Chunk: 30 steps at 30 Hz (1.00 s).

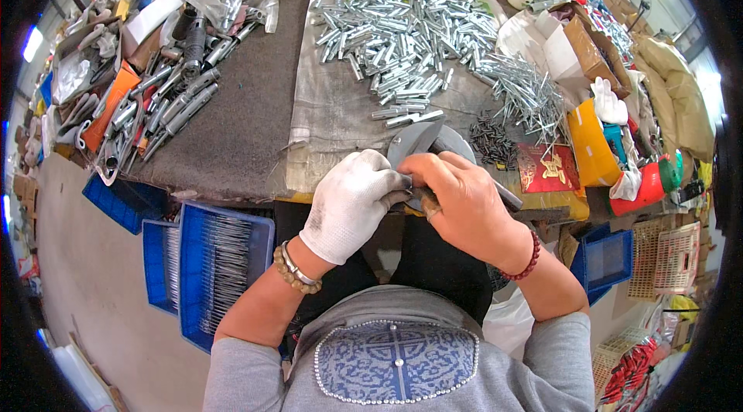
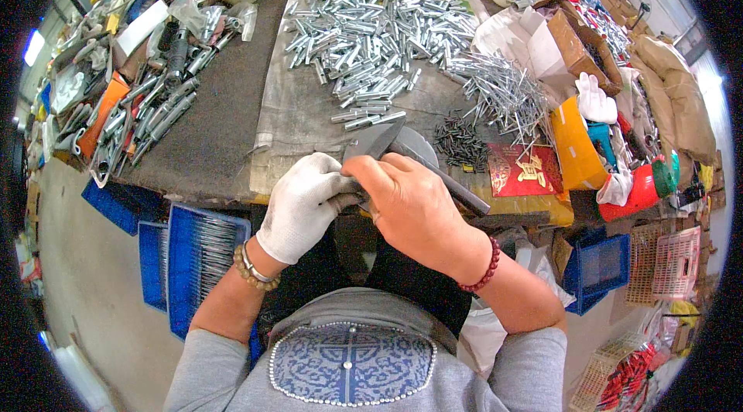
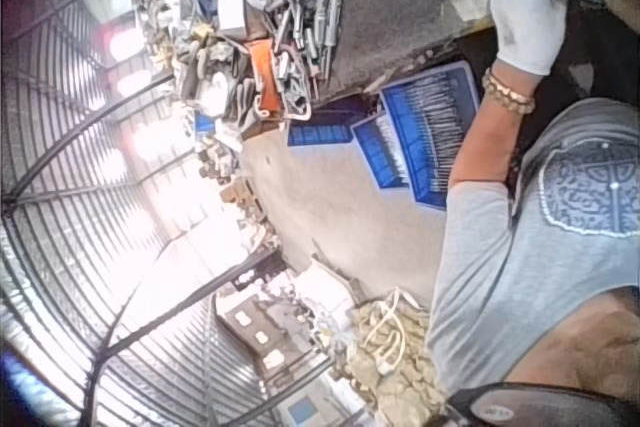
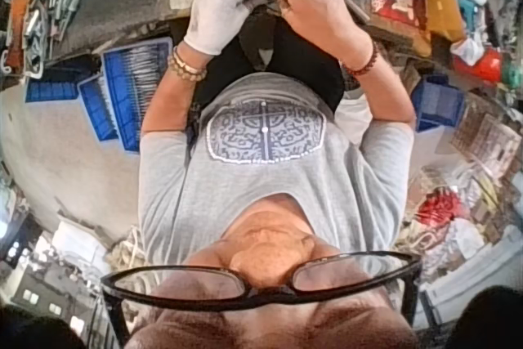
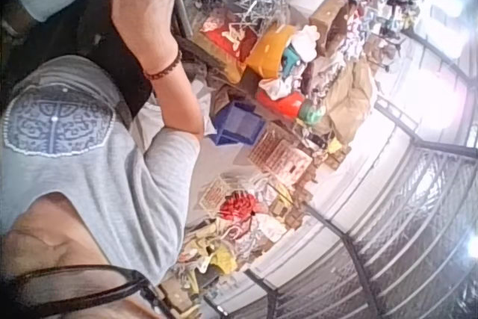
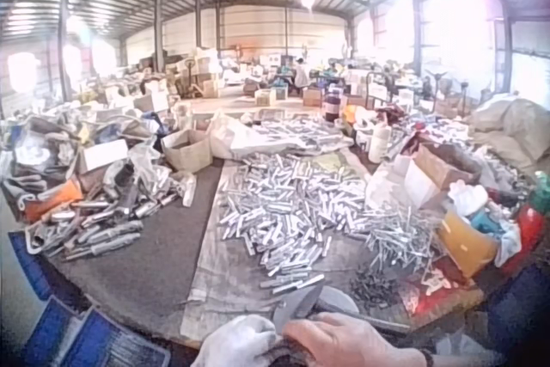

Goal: The person assembles metal fasteners by inserting pins into metal sleeves, hammering them into place on an anvil, and placing the finished fasteners into a blue bin.

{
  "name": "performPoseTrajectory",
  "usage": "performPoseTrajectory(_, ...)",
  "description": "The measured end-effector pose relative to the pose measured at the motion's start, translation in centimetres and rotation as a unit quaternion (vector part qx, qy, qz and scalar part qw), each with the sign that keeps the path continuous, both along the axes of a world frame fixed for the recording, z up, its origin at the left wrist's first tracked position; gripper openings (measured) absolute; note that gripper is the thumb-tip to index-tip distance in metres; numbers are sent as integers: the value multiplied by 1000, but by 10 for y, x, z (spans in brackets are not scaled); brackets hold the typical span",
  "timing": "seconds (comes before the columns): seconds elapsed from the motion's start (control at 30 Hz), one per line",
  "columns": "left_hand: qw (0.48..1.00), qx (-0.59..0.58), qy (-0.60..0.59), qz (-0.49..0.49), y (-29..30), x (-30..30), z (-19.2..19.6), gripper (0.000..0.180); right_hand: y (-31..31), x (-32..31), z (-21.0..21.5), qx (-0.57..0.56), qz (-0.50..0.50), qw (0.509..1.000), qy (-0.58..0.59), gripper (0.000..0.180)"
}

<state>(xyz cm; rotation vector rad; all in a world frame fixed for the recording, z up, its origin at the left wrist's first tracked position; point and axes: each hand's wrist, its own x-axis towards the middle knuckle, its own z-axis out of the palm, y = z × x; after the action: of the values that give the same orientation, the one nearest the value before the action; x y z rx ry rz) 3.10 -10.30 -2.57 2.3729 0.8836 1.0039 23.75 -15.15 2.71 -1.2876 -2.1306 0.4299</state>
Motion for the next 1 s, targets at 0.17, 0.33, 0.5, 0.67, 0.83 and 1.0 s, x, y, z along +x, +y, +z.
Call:
performPoseTrajectory(0.17, 1000, 4, 4, -7, 1, 0, -3, 30, -1, 1, -7, 14, -9, 1000, 2, 41)
performPoseTrajectory(0.33, 1000, 9, -10, -2, 0, 3, 3, 21, -2, -4, 1, 83, 20, 994, -71, 38)
performPoseTrajectory(0.5, 1000, 8, -7, -3, 1, 4, -1, 21, -8, 2, 4, 62, 2, 991, -116, 43)
performPoseTrajectory(0.67, 1000, -22, 1, -1, -2, 3, 5, 17, -20, 35, 10, 91, -147, 970, -171, 41)
performPoseTrajectory(0.83, 999, -35, 8, 3, -3, 3, 8, 13, -21, 49, -6, 70, -177, 955, -228, 44)
performPoseTrajectory(1.0, 999, -46, 6, -1, -1, 3, 6, 15, -44, 48, 0, 78, -197, 971, -107, 56)
